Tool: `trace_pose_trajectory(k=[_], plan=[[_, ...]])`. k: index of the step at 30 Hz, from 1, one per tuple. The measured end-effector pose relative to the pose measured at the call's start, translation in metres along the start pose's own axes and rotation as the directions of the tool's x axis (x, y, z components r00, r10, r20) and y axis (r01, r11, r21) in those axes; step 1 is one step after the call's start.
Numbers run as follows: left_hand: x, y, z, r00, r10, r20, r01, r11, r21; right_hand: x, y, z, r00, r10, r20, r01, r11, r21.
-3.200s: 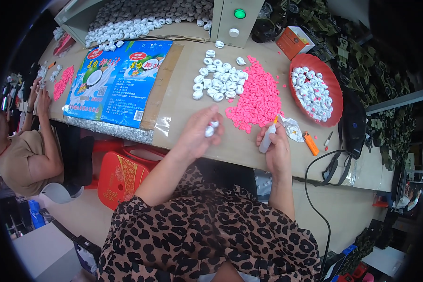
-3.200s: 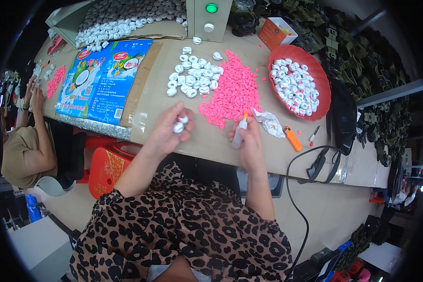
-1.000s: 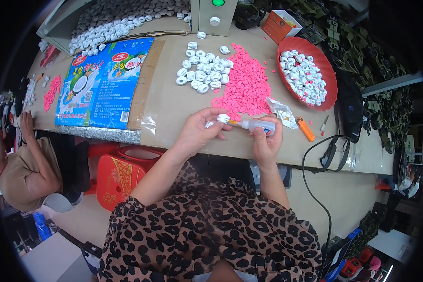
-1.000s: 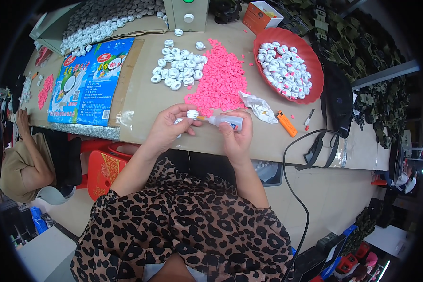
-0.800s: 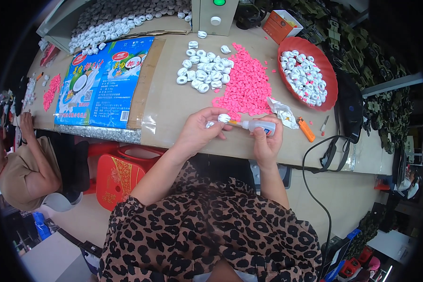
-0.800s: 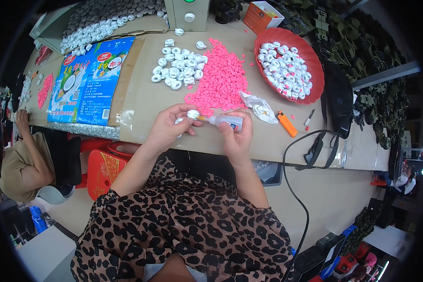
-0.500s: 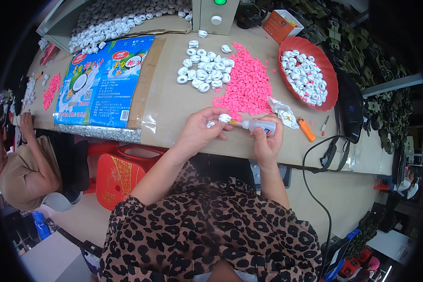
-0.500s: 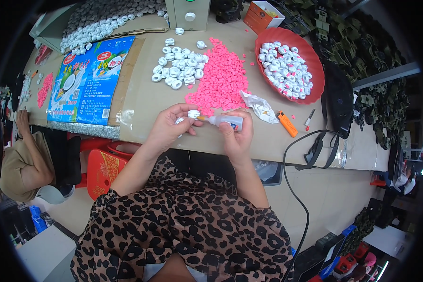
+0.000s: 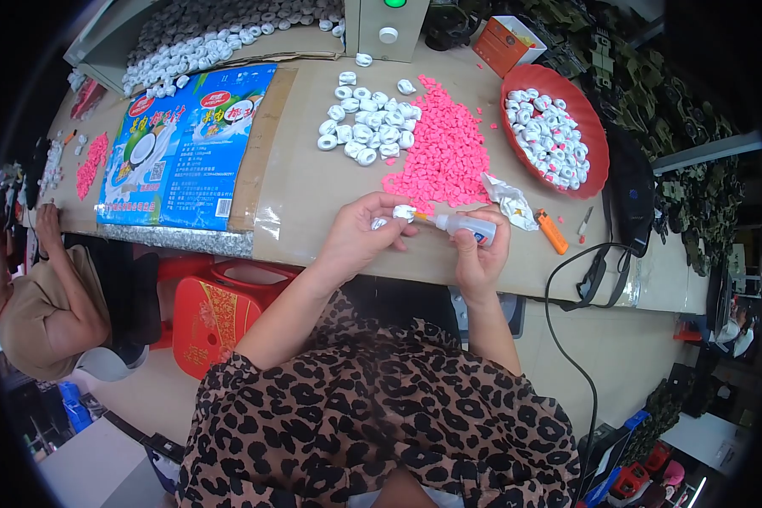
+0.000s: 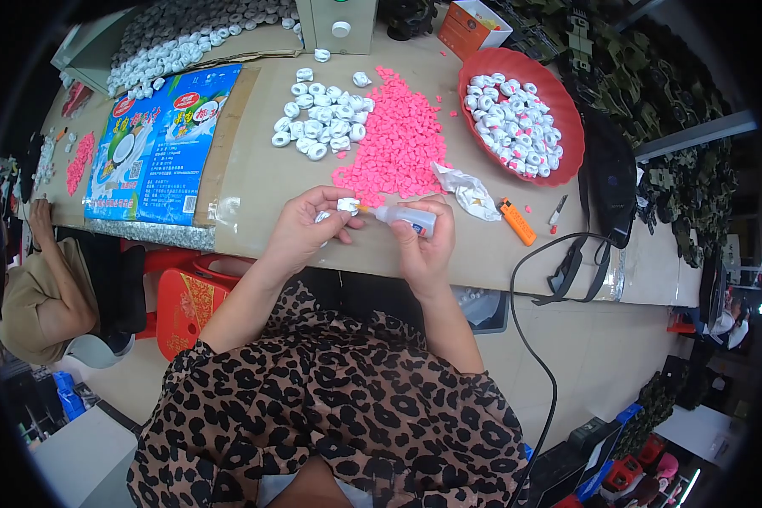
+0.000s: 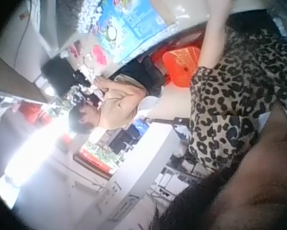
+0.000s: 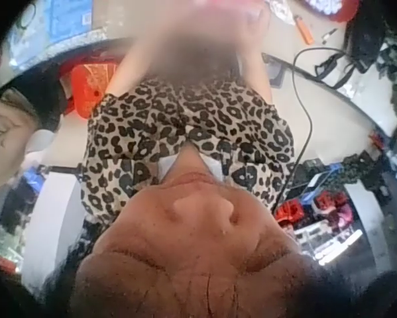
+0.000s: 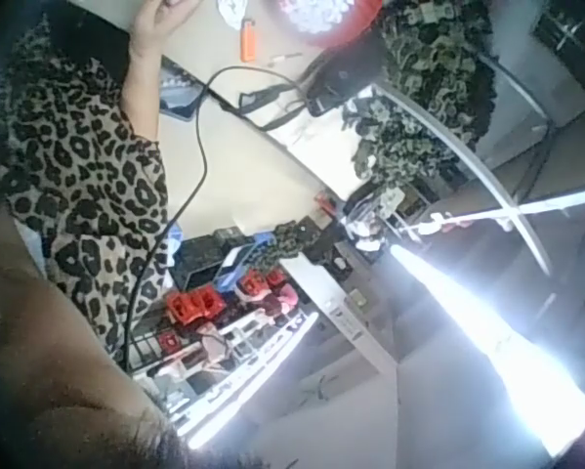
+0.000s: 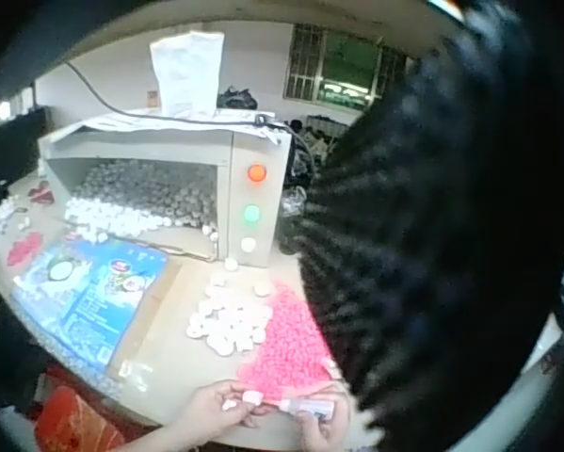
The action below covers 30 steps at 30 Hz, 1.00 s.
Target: The person applies glue from a bottle onto small white pieces and attaches pink pieces onto them by hand.
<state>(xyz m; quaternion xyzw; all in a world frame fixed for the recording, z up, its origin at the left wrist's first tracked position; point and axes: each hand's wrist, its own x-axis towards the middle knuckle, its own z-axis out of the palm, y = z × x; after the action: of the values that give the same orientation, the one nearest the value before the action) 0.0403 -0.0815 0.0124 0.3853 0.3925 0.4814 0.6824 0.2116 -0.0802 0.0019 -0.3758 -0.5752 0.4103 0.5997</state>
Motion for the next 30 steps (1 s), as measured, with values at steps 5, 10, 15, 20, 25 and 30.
trace_pose_trajectory(k=[5,10,15,20,25,30], plan=[[0.0001,-0.0002,0.0002,1.000,0.000,-0.004,0.000,1.000,-0.008,0.0007,0.0003,0.0025,0.995,-0.102,0.010,0.102,0.993,-0.051],[-0.0001,0.0017,0.0017,1.000,-0.002,-0.013,0.002,1.000,-0.021,0.0015,-0.0011,0.0016,0.976,-0.210,0.053,0.216,0.961,-0.171],[0.0006,0.0015,0.0017,1.000,-0.011,-0.016,0.010,1.000,-0.017,0.0015,0.0002,0.0012,0.977,-0.207,0.044,0.212,0.961,-0.175],[0.0008,0.0006,0.0003,1.000,-0.007,-0.017,0.006,1.000,-0.014,0.0014,-0.0008,0.0029,0.980,-0.198,0.025,0.200,0.967,-0.160],[0.0011,0.0002,0.0002,0.999,-0.017,-0.035,0.016,1.000,-0.024,0.0019,-0.0020,0.0014,0.981,-0.190,0.024,0.191,0.967,-0.167],[0.0010,-0.0025,-0.0012,0.999,0.001,-0.038,-0.002,1.000,-0.029,0.0025,-0.0010,0.0005,0.984,-0.178,0.022,0.179,0.970,-0.163]])
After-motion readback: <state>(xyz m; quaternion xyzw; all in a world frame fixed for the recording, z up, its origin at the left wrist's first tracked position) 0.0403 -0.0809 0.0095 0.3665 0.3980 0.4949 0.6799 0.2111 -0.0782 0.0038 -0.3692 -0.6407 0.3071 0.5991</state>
